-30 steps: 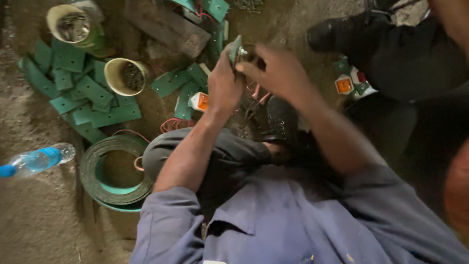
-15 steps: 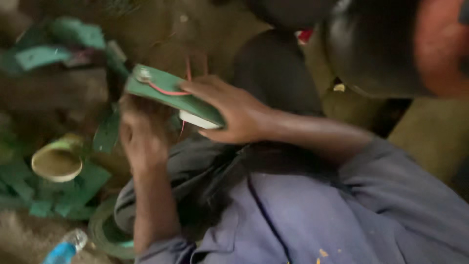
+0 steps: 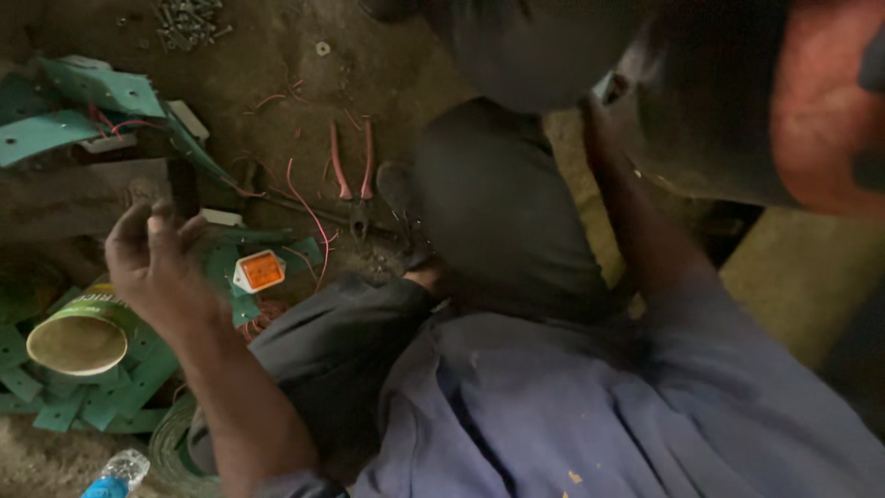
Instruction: The person sits on the floor and assembles small electrical components by inserting wires into green plastic bases and securing them with screws. They repeatedly pick up parts, connect wires, and tighten fasteners using a screwdriver.
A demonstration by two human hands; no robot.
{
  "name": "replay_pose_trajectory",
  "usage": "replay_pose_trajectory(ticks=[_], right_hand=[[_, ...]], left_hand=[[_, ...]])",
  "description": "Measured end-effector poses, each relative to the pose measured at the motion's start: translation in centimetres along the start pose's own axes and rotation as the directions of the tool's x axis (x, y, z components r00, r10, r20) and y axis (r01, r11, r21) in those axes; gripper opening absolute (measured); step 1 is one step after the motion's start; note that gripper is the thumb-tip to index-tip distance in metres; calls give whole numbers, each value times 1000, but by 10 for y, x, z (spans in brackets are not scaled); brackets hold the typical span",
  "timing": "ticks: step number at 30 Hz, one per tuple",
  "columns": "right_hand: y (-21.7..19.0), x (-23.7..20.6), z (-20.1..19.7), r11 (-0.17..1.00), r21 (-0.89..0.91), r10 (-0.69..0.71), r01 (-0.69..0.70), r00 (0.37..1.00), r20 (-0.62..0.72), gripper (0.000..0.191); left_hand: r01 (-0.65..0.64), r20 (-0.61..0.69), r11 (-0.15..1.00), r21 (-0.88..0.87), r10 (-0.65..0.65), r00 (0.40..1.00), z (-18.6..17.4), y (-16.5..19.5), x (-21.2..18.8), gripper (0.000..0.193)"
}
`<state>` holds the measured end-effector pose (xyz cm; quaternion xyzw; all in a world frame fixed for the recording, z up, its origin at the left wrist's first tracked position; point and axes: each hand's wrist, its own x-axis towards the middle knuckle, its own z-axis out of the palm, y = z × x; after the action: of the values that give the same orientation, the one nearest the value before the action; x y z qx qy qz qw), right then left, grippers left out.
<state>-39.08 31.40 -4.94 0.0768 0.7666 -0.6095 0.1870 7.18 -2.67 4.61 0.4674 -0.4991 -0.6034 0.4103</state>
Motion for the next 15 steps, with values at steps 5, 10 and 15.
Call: replay_pose_trajectory(ticks=[5,10,15], right_hand=[[1,56,73,1000,19,19,-21,994,104,68],[7,58,44,997,-78,16,-5,989,144,62],[5,63,-9,983,-175,-39,58,993,114,56]], left_hand=[[58,-97,995,76,-51,994,-16,-6,6,24],[3,-143,991,134,16,990,-47,-26,28,23],[-62,-96,942,329,98,991,-88,-51,60,21]])
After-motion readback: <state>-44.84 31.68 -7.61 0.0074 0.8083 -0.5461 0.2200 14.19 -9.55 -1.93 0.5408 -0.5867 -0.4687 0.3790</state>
